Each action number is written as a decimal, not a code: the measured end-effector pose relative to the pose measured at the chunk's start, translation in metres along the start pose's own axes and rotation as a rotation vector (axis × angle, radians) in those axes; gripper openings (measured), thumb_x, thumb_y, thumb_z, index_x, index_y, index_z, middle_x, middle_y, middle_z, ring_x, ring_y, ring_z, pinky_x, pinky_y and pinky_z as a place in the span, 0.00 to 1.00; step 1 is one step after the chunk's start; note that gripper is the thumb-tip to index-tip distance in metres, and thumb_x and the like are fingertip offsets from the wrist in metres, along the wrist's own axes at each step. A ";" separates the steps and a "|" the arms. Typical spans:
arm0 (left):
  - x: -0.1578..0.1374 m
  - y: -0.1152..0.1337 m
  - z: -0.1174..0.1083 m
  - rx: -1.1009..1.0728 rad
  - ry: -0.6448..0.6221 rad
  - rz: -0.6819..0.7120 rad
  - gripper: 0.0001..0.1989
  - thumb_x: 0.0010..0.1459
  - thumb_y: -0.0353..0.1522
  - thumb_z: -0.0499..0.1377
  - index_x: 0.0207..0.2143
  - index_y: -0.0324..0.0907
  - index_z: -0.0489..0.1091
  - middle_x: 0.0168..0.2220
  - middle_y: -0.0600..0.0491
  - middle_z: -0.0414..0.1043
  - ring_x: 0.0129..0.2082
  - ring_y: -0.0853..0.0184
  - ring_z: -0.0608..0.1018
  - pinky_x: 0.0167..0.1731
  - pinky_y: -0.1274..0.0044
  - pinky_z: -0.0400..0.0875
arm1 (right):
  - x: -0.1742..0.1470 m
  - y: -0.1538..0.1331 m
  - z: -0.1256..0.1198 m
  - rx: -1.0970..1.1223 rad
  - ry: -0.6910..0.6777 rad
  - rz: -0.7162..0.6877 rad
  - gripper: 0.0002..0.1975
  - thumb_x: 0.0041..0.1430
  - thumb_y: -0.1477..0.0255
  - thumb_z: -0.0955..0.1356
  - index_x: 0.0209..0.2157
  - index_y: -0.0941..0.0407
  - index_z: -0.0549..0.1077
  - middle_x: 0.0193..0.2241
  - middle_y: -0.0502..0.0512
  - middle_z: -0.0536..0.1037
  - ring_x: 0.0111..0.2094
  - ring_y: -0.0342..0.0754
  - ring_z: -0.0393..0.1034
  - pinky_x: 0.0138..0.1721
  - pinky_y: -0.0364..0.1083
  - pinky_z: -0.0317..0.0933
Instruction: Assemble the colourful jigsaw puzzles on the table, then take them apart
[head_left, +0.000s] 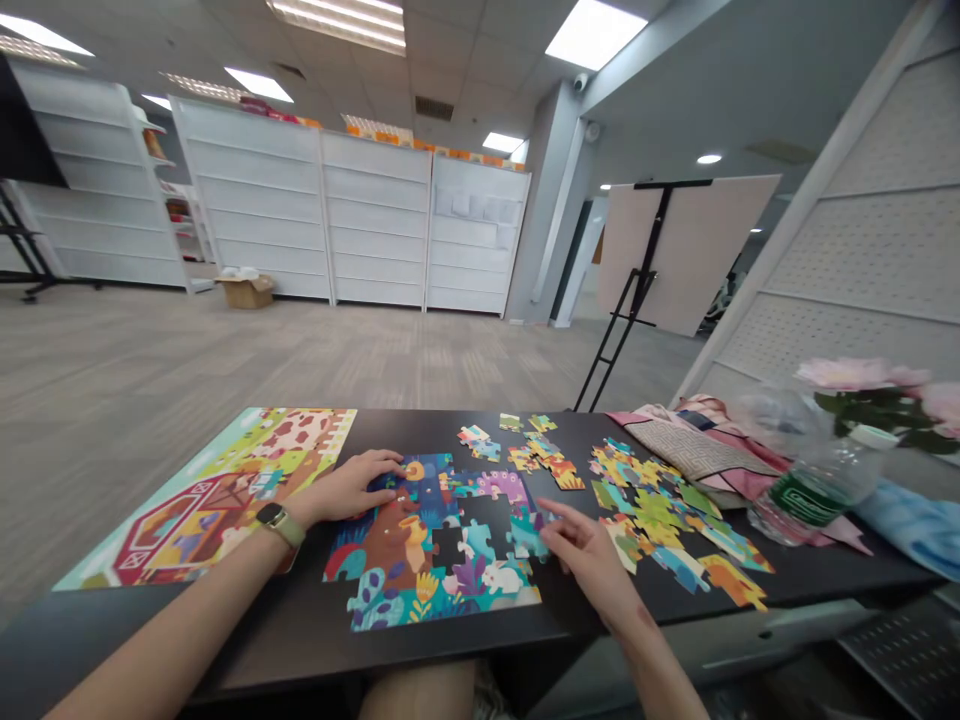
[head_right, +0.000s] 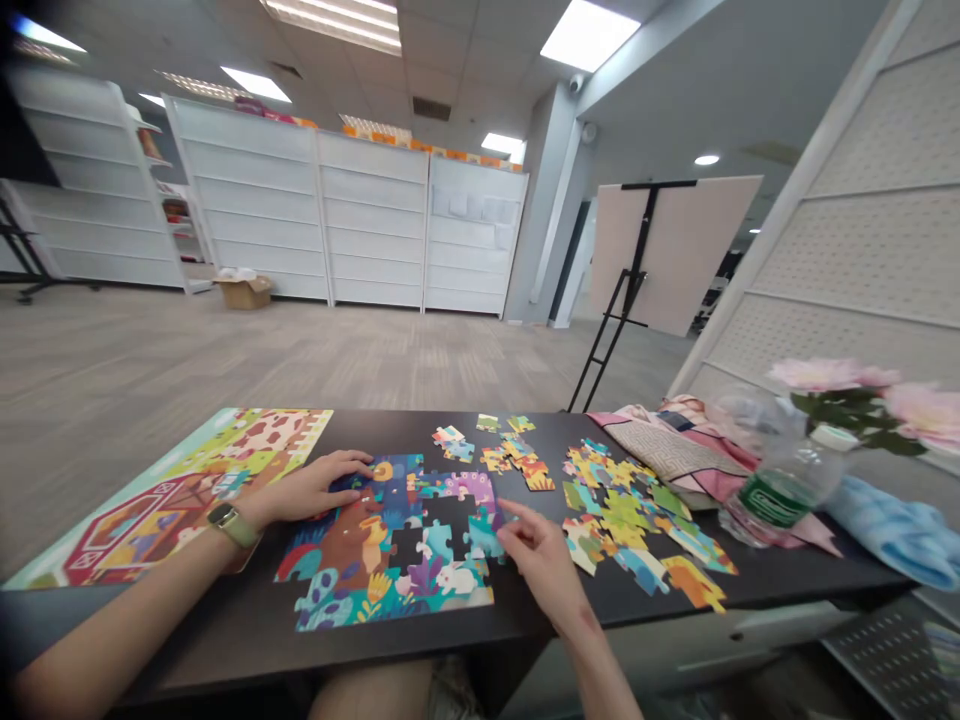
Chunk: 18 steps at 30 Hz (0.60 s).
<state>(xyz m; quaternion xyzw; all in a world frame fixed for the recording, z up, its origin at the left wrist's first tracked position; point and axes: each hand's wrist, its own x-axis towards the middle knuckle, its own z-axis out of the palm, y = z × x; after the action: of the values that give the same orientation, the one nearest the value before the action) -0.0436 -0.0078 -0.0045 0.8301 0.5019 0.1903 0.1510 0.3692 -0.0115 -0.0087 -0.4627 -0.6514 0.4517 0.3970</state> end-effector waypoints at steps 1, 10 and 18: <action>0.000 0.001 0.000 0.001 0.000 -0.005 0.17 0.66 0.42 0.57 0.55 0.50 0.71 0.62 0.48 0.64 0.61 0.54 0.68 0.60 0.64 0.63 | 0.003 -0.002 0.006 -0.060 -0.017 -0.031 0.21 0.56 0.60 0.70 0.48 0.56 0.77 0.26 0.48 0.75 0.25 0.44 0.66 0.28 0.44 0.61; 0.000 0.008 -0.004 0.013 0.003 -0.009 0.17 0.66 0.41 0.57 0.54 0.49 0.72 0.62 0.48 0.65 0.61 0.54 0.69 0.61 0.64 0.63 | 0.007 0.001 0.024 -0.424 0.023 -0.131 0.17 0.58 0.63 0.66 0.46 0.54 0.78 0.33 0.54 0.79 0.38 0.54 0.74 0.46 0.52 0.64; 0.000 0.006 -0.003 0.013 -0.011 -0.008 0.17 0.66 0.41 0.56 0.55 0.49 0.71 0.62 0.48 0.64 0.61 0.54 0.68 0.61 0.63 0.62 | 0.005 -0.007 0.035 -0.619 0.023 -0.223 0.09 0.54 0.70 0.68 0.35 0.51 0.81 0.41 0.57 0.77 0.47 0.56 0.69 0.54 0.56 0.60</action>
<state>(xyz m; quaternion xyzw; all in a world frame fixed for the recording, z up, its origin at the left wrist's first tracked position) -0.0406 -0.0104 0.0008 0.8302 0.5054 0.1821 0.1491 0.3336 -0.0153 -0.0112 -0.4924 -0.7999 0.1805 0.2918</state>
